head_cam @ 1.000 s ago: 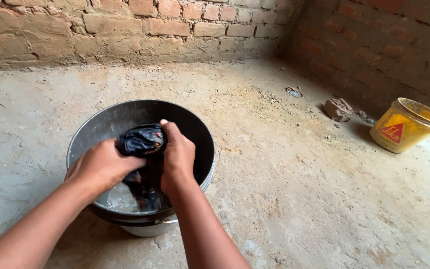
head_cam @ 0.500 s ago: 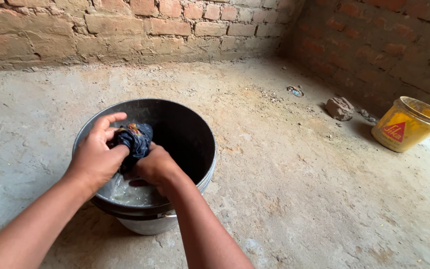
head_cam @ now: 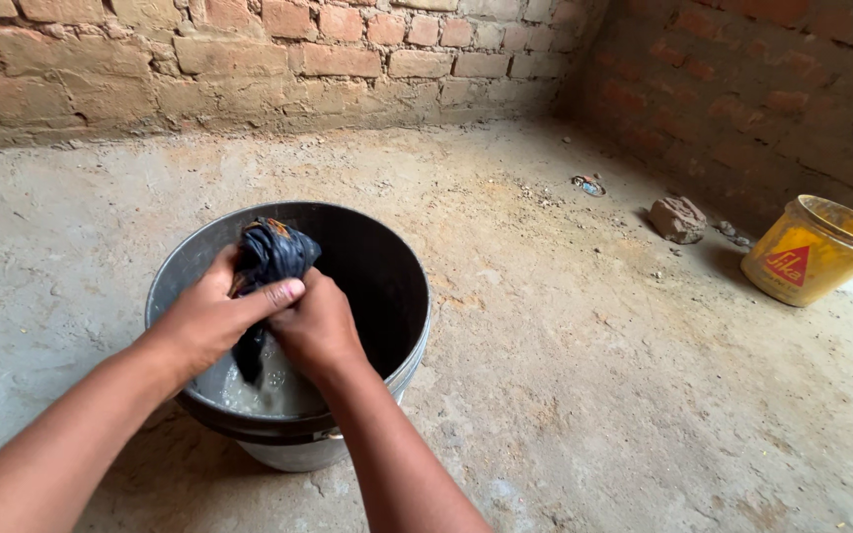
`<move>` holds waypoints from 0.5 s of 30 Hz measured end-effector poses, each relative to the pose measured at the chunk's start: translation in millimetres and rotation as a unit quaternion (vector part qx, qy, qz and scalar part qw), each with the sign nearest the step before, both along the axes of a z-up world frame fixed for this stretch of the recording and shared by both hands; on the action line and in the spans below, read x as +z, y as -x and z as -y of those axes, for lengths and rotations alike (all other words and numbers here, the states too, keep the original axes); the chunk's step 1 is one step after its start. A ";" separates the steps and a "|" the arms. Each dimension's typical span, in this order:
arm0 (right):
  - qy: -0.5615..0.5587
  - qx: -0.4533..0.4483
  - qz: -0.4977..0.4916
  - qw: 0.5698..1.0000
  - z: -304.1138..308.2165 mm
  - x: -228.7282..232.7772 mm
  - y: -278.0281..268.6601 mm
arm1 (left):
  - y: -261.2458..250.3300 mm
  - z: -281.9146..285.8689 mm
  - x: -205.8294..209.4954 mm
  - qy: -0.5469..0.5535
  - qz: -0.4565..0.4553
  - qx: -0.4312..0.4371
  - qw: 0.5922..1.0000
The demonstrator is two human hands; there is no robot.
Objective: The person wipes a concrete floor with a patterned cloth, then dips the cloth into a bucket of water, wrings it out, and resumes wiping the floor near a squat toilet. The person repeats this cycle of wiping and rewetting the cloth throughout the clip.
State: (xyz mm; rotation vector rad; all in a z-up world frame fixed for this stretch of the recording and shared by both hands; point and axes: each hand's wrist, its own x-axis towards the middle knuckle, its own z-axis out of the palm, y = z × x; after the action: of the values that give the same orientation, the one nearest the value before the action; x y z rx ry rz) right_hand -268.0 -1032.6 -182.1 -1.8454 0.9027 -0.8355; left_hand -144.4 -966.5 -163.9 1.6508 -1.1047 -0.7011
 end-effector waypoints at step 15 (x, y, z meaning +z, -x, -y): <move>0.280 -0.109 -0.035 0.953 -28.5 33.7 9.4 | 2.5 2.9 -6.7 -0.124 0.214 0.111 0.962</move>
State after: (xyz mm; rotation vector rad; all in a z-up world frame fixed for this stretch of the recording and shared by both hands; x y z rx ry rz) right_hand -277.4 -1004.1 -148.4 -2.2980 0.9947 -1.2685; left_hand -147.0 -969.4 -170.6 2.1740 -1.1345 -0.3512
